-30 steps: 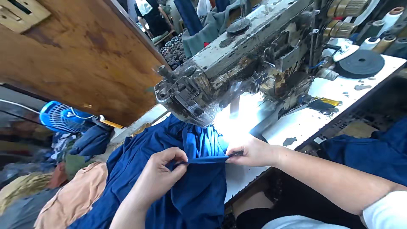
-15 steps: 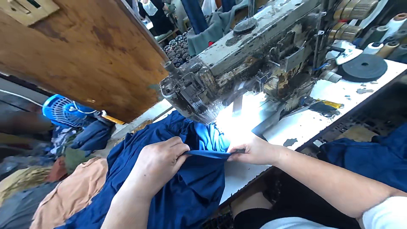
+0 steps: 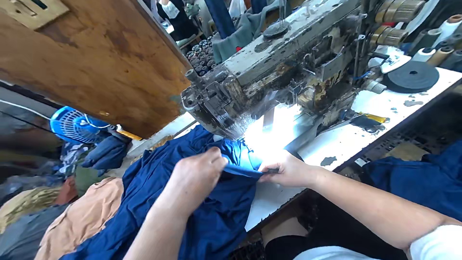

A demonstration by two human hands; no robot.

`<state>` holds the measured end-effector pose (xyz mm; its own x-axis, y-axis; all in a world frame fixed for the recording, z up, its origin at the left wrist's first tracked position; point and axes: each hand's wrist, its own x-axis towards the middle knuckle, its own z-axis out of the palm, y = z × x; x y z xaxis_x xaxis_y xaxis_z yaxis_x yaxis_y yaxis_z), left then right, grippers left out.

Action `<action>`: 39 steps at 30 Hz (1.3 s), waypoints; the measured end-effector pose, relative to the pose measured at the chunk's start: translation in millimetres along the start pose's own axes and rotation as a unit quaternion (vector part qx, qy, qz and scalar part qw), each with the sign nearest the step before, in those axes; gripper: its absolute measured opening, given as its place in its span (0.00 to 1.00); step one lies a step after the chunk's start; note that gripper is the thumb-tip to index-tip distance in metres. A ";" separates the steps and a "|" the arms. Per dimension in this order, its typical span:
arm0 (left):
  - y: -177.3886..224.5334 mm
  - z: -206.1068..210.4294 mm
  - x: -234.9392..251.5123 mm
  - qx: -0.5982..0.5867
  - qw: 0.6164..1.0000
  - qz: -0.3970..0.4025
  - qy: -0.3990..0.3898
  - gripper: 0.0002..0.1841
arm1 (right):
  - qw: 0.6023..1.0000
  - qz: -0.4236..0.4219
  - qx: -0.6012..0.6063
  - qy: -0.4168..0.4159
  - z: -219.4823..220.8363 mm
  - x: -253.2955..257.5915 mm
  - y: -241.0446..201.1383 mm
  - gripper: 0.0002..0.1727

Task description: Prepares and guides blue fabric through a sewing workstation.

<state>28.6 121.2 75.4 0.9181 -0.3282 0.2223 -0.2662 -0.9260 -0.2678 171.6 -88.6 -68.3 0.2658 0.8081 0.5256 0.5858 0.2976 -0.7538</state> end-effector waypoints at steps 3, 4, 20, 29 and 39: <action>-27.5 7.5 -5.9 -0.091 0.995 -0.035 0.022 0.14 | 1.000 0.006 0.011 0.007 0.9 1.1 -0.6 0.12; -25.9 6.5 -6.6 -0.151 0.987 -0.042 0.018 0.13 | 1.000 0.008 0.013 0.006 0.6 1.5 -1.2 0.12; 13.7 -3.9 3.2 -0.122 0.992 -0.026 0.013 0.14 | 0.999 -0.010 0.021 0.025 1.9 -0.7 2.0 0.10; 46.0 -7.6 5.5 -0.140 0.990 -0.016 -0.012 0.19 | 0.998 -0.046 0.008 0.036 2.9 -5.6 4.0 0.08; 71.1 -2.4 1.0 -0.079 0.996 -0.017 0.033 0.19 | 0.998 -0.061 0.005 0.029 2.3 -14.8 0.5 0.09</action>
<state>9.9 54.6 58.7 0.9074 -0.3031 0.2910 -0.2832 -0.9528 -0.1094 166.2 -99.2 -77.3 0.2377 0.7345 0.6357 0.6097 0.3966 -0.6863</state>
